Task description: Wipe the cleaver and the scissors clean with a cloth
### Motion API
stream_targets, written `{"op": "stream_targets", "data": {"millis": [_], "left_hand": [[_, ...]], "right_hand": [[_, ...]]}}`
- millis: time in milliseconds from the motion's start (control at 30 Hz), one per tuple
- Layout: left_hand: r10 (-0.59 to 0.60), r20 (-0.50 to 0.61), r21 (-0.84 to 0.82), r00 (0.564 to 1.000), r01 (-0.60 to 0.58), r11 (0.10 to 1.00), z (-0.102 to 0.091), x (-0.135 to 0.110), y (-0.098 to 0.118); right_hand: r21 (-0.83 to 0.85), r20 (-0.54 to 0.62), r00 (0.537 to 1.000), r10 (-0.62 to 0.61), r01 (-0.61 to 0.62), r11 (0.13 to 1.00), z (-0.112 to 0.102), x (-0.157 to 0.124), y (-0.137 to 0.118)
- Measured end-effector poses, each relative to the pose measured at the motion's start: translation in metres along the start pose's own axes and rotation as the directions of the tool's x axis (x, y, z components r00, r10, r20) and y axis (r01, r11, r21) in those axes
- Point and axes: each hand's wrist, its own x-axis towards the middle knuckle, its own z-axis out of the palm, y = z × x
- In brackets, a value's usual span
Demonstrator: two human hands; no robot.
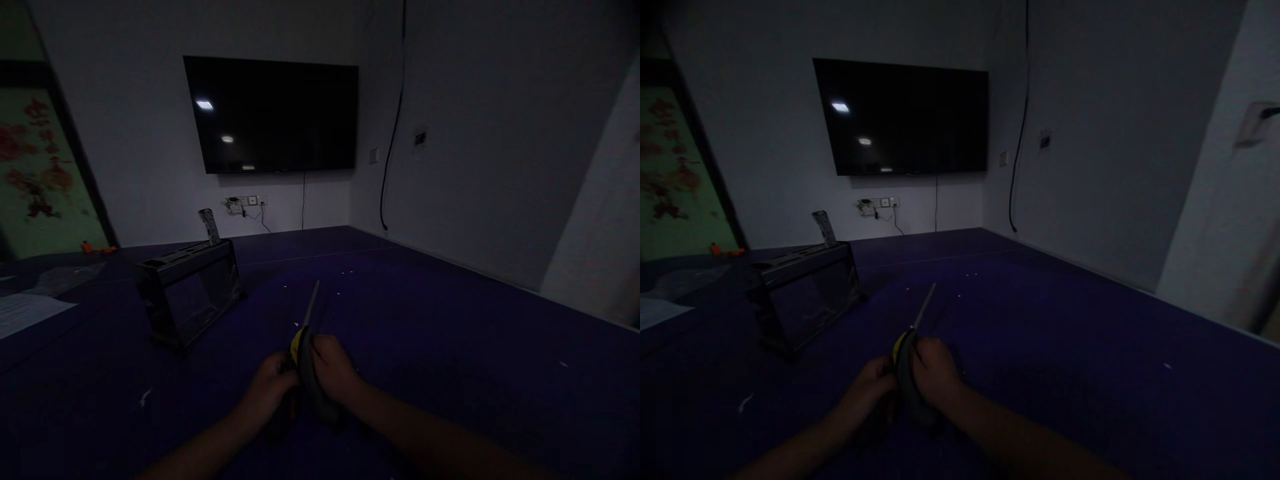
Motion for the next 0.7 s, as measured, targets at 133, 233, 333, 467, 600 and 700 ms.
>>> {"op": "stream_targets", "data": {"millis": [133, 233, 333, 467, 600, 700], "left_hand": [[0.001, 0.005, 0.001, 1.000, -0.001, 1.000, -0.0017, 0.0014, -0.0029], [0.000, -0.002, 0.011, 1.000, 0.000, 1.000, -0.0024, 0.0014, -0.0035], [0.003, -0.010, 0.009, 1.000, -0.003, 1.000, -0.0017, -0.0001, -0.0026], [0.006, -0.023, 0.000, 1.000, -0.006, 1.000, -0.0002, -0.0018, -0.0010], [-0.010, -0.026, 0.025, 1.000, 0.011, 1.000, 0.0005, -0.0020, 0.0003], [-0.010, -0.024, 0.020, 1.000, 0.010, 1.000, 0.0007, -0.0017, 0.0011]], "right_hand": [[-0.001, -0.005, 1.000, 0.000, 0.000, 1.000, -0.0002, -0.0001, -0.0014], [0.004, -0.003, 1.000, -0.008, 0.008, 1.000, -0.0007, -0.0002, -0.0018], [0.007, 0.002, 1.000, -0.012, 0.012, 1.000, -0.0008, -0.0001, -0.0009], [0.008, 0.008, 1.000, -0.008, 0.008, 1.000, -0.0005, 0.0002, 0.0004], [0.010, 0.013, 1.000, -0.006, 0.006, 1.000, -0.0005, 0.0003, 0.0002], [0.006, 0.016, 1.000, -0.004, 0.004, 1.000, -0.0005, 0.0002, 0.0000]]}}
